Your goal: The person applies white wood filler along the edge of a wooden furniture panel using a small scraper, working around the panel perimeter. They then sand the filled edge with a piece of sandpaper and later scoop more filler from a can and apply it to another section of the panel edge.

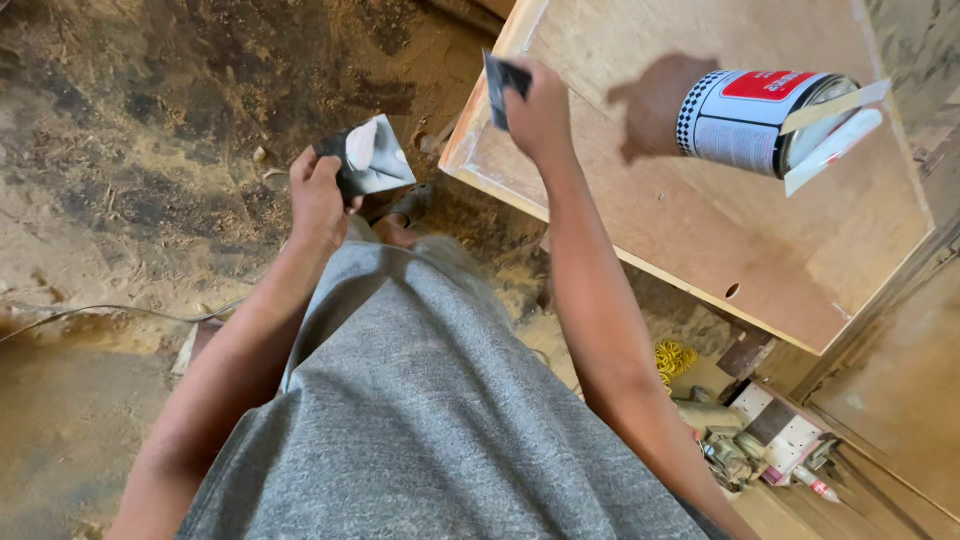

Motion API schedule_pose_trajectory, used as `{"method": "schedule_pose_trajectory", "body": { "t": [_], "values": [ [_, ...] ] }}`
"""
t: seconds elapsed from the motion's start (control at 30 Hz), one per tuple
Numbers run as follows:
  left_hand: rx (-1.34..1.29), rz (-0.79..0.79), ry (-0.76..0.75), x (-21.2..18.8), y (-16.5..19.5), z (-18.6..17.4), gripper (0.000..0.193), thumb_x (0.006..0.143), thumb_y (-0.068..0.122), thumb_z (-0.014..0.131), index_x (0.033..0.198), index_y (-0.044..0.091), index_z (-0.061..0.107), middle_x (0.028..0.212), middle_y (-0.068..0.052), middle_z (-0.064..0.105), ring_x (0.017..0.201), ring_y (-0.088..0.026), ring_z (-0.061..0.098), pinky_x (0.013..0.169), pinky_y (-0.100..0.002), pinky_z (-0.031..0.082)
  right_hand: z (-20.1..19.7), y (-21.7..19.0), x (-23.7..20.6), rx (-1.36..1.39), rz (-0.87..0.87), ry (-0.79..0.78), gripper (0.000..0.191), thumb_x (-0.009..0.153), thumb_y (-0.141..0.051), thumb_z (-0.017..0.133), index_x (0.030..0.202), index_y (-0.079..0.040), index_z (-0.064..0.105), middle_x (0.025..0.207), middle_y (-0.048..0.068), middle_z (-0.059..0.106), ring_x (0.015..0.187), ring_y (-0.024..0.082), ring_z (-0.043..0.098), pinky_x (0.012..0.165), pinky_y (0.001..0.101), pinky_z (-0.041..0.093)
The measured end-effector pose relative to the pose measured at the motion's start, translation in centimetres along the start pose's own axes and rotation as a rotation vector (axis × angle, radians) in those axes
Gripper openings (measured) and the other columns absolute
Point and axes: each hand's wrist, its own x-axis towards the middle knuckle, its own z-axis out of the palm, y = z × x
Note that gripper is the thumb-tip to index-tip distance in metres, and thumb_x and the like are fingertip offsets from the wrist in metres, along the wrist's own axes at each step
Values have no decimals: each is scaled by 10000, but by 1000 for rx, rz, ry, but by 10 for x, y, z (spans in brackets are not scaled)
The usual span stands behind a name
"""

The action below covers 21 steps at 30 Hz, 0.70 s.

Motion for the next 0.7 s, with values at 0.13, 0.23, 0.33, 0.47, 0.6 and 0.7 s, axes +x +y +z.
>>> {"method": "schedule_pose_trajectory", "body": {
  "t": [0.13, 0.23, 0.33, 0.47, 0.6, 0.7],
  "values": [
    [30, -31, 49, 1, 3, -4, 193, 1004, 118, 518, 1169, 74, 609, 891, -35, 674, 604, -116, 624, 392, -253, 485, 11, 2, -66, -220, 102, -87, 339, 930, -55, 592, 1207, -166, 753, 1125, 161, 750, 959, 360, 718, 854, 456, 585],
    [97, -76, 52, -2, 4, -3, 216, 991, 111, 510, 1173, 89, 624, 879, -40, 689, 605, -111, 635, 395, -247, 482, 30, -2, -111, -306, -181, -171, 406, 873, -30, 554, 1198, -218, 711, 1139, 58, 771, 1002, 272, 747, 765, 433, 586],
    [120, -3, -25, -6, 1, 0, 208, 980, 89, 498, 1118, 55, 650, 872, -27, 674, 588, -112, 618, 389, -249, 471, 35, 5, -125, -417, -195, -340, 541, 820, -30, 560, 1279, -266, 721, 1059, 112, 741, 898, 314, 726, 715, 460, 579],
    [152, -9, -60, -9, -6, 2, 192, 981, 86, 502, 1079, 57, 664, 835, -36, 670, 544, -120, 589, 384, -257, 456, 31, 17, -130, -321, -48, -144, 346, 907, -62, 569, 1168, -225, 726, 1138, 96, 760, 966, 332, 731, 759, 479, 593],
    [206, 20, -110, -9, -13, 7, 214, 970, 87, 499, 1081, 71, 681, 827, -30, 678, 530, -117, 582, 384, -263, 459, 35, 19, -146, -344, -171, -152, 337, 889, -68, 574, 1190, -122, 716, 1100, 157, 731, 1004, 357, 718, 842, 493, 580],
    [206, -1, -145, -7, -15, 15, 205, 985, 96, 498, 1086, 70, 674, 844, -14, 679, 574, -96, 602, 400, -254, 471, 33, 18, -154, -354, -45, -238, 364, 829, -44, 571, 1112, -144, 776, 1024, 143, 755, 960, 349, 718, 821, 494, 561]
  ]
}}
